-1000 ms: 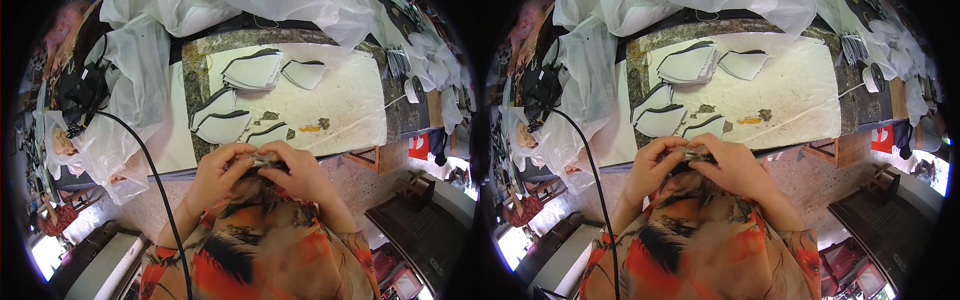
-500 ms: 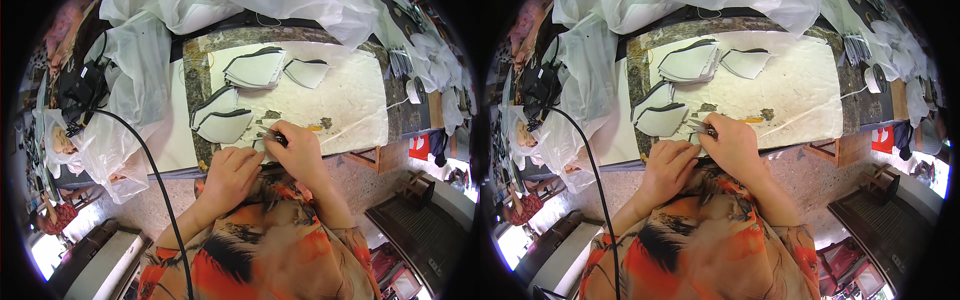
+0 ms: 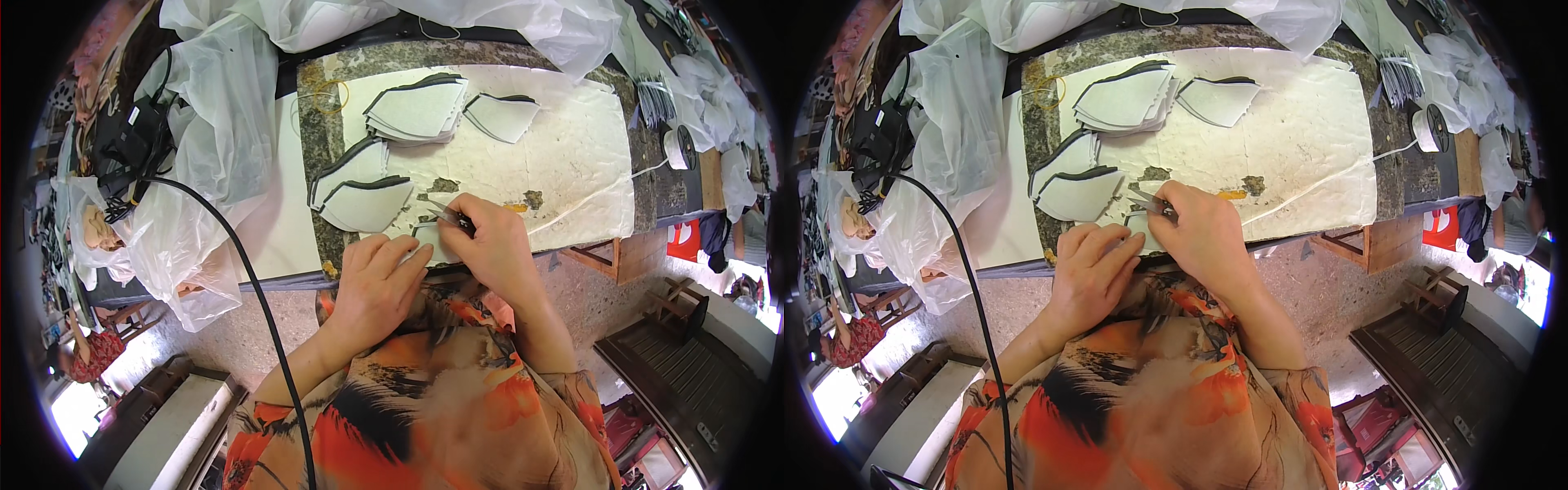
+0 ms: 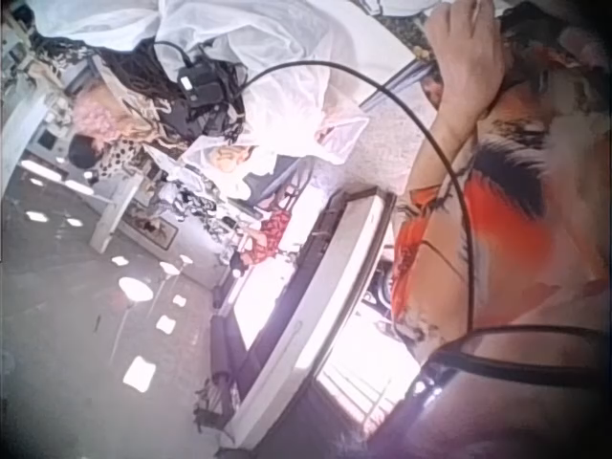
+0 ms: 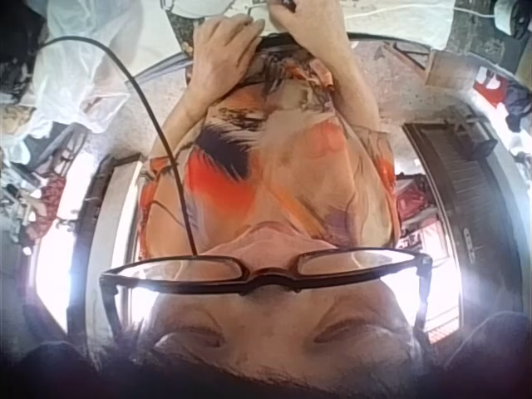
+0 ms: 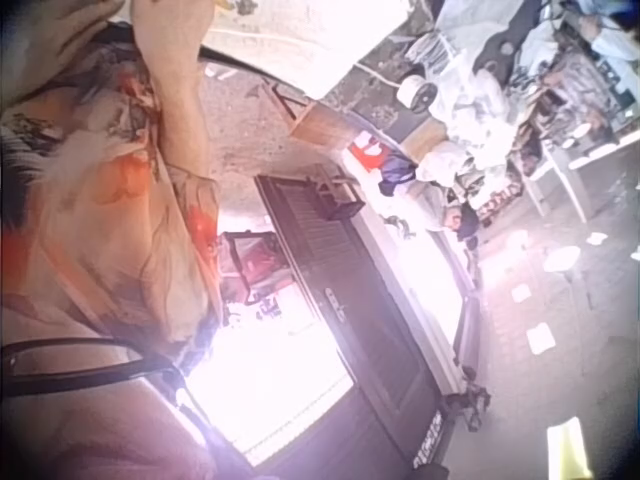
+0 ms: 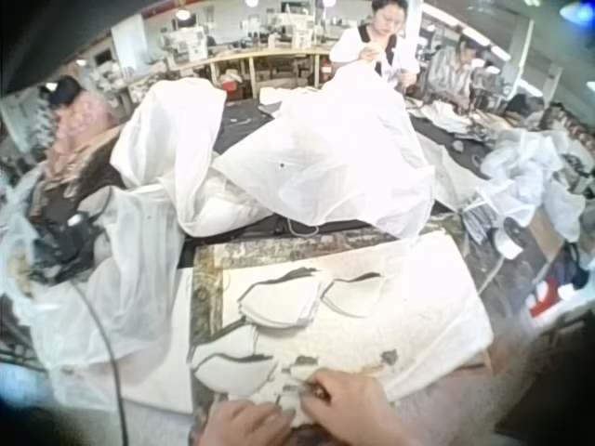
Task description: Trimming excess material from shoe upper components using a pair of scissors.
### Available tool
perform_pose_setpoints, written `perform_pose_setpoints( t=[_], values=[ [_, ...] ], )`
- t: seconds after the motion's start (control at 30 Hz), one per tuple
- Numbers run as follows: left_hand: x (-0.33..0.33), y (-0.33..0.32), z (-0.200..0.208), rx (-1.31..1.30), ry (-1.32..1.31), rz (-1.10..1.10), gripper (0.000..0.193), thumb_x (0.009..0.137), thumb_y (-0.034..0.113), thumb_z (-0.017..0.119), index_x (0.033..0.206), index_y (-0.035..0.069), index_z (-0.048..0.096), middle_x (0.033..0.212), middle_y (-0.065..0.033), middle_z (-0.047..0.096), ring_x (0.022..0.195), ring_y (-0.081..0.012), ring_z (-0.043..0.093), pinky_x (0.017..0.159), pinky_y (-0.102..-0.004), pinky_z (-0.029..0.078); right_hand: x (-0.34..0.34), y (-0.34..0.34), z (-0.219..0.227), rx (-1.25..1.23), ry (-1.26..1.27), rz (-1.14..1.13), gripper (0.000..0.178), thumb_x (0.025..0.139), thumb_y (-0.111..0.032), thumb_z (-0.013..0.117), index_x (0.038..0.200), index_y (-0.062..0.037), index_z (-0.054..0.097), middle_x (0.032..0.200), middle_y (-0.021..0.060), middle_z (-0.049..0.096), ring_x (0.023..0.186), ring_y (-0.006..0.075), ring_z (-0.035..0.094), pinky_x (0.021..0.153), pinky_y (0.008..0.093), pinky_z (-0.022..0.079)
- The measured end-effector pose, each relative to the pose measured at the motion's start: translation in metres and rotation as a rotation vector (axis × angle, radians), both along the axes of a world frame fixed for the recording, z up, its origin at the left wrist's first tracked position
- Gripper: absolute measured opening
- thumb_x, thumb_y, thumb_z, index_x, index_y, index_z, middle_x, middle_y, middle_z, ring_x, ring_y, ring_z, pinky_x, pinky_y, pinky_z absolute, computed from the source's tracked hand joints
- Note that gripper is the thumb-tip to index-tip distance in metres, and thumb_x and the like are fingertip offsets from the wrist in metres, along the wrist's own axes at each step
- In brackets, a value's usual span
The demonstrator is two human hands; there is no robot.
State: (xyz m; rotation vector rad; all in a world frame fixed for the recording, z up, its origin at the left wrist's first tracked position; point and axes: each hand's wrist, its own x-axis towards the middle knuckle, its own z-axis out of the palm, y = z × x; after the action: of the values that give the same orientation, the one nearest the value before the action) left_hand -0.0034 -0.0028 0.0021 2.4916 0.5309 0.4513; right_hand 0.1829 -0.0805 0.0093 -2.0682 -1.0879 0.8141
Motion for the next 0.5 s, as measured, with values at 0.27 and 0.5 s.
perform_pose_setpoints(
  t=[0.27,0.5],
  values=[
    [0.0018,0.0025,0.0020,0.040,0.024,-0.012,0.032,0.085,0.012,0.073,0.117,0.009,0.069,0.132,-0.0075,0.061,0.118,-0.0297,0.054,0.097,-0.0444,0.039,0.0037,-0.0003,0.0004,0.010,0.017,0.047,0.019,0.087,-0.019,0.068,0.093,-0.0008,0.066,0.073,0.0170,0.064,0.065,0.0329,0.063,0.062,0.0381,0.049],
    [0.0026,0.0032,0.0004,0.052,0.082,-0.035,0.029,0.087,0.014,0.072,0.116,0.010,0.068,0.133,-0.0068,0.063,0.122,-0.0286,0.054,0.099,-0.0453,0.037,0.0064,0.0013,0.0044,-0.066,0.031,0.059,0.020,0.087,-0.021,0.065,0.095,-0.0027,0.065,0.083,0.0205,0.068,0.080,0.0411,0.067,0.071,0.0474,0.052]
  ],
)
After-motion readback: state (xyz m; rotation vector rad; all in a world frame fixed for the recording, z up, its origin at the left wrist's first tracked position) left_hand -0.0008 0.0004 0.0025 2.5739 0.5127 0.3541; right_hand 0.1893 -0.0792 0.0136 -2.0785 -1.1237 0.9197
